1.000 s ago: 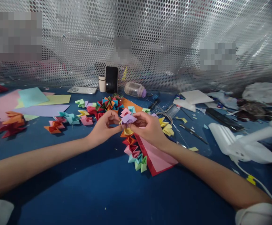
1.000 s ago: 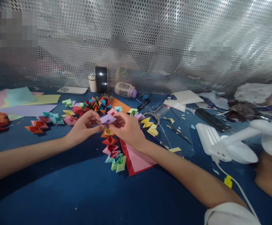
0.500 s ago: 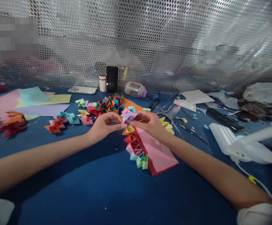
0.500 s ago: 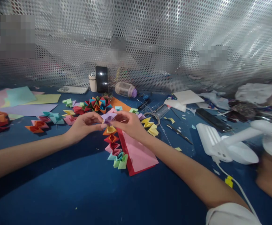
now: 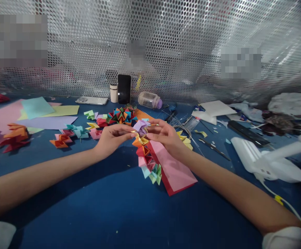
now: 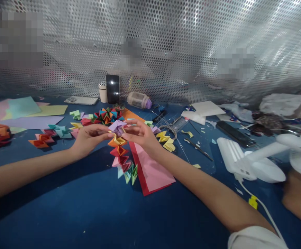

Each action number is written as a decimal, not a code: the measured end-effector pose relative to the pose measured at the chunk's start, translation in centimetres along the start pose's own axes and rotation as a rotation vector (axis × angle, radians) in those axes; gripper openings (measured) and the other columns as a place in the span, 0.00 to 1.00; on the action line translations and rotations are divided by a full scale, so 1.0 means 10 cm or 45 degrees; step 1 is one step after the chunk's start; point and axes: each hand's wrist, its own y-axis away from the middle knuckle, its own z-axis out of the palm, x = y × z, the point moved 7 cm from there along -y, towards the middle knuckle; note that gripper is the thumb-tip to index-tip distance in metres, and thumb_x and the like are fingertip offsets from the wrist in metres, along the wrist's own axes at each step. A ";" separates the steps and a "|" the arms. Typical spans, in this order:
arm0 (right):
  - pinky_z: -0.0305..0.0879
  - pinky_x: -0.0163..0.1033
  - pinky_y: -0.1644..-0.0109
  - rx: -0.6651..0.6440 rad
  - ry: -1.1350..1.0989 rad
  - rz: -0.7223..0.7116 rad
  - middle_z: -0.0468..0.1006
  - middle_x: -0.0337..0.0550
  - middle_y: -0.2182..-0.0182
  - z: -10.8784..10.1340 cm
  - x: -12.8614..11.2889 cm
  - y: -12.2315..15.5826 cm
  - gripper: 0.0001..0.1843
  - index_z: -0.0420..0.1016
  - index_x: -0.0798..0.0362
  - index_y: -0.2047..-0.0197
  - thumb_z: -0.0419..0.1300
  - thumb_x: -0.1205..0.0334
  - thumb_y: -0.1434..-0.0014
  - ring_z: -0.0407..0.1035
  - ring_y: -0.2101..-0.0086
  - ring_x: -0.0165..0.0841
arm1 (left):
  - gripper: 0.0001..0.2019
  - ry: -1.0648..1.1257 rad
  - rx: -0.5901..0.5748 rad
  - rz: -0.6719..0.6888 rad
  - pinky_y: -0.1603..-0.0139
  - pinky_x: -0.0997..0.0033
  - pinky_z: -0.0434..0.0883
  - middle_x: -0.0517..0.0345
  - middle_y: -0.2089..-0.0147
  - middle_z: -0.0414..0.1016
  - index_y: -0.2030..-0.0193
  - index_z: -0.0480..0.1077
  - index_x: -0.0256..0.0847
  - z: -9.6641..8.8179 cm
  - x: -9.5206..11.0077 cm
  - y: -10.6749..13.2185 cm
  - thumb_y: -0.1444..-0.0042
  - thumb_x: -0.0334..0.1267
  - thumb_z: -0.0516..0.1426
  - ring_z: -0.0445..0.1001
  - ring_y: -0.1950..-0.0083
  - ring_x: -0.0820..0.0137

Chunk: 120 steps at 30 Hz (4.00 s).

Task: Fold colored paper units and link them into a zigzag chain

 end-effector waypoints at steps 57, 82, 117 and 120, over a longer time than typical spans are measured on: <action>0.62 0.36 0.66 -0.301 1.843 -0.944 0.80 0.42 0.65 0.27 -0.43 0.22 0.09 0.74 0.56 0.60 0.53 0.70 0.38 0.72 0.67 0.31 | 0.11 0.127 -0.103 -0.158 0.64 0.80 0.76 0.59 0.65 0.80 0.59 0.77 0.42 0.07 -0.13 0.03 0.51 0.35 0.66 0.78 0.65 0.75; 0.63 0.38 0.65 -0.336 1.808 -1.022 0.78 0.47 0.68 0.39 -0.34 0.34 0.10 0.74 0.58 0.63 0.51 0.69 0.37 0.70 0.67 0.33 | 0.34 -0.021 -0.371 -0.040 0.58 0.75 0.77 0.56 0.65 0.81 0.40 0.60 0.39 0.23 -0.11 0.15 0.54 0.31 0.66 0.81 0.62 0.68; 0.69 0.36 0.61 0.050 1.443 -1.171 0.79 0.41 0.67 0.07 -0.32 0.25 0.04 0.68 0.53 0.60 0.56 0.68 0.39 0.74 0.66 0.31 | 0.21 -0.020 -0.182 0.100 0.54 0.72 0.76 0.53 0.51 0.71 0.51 0.65 0.41 0.10 -0.08 0.08 0.51 0.30 0.64 0.74 0.51 0.69; 0.68 0.36 0.62 0.017 1.446 -1.137 0.79 0.41 0.66 0.06 -0.29 0.21 0.04 0.68 0.53 0.59 0.57 0.67 0.39 0.74 0.65 0.31 | 0.14 -0.127 -0.193 0.084 0.55 0.73 0.76 0.52 0.52 0.72 0.56 0.68 0.39 0.10 -0.11 0.07 0.49 0.33 0.63 0.74 0.53 0.70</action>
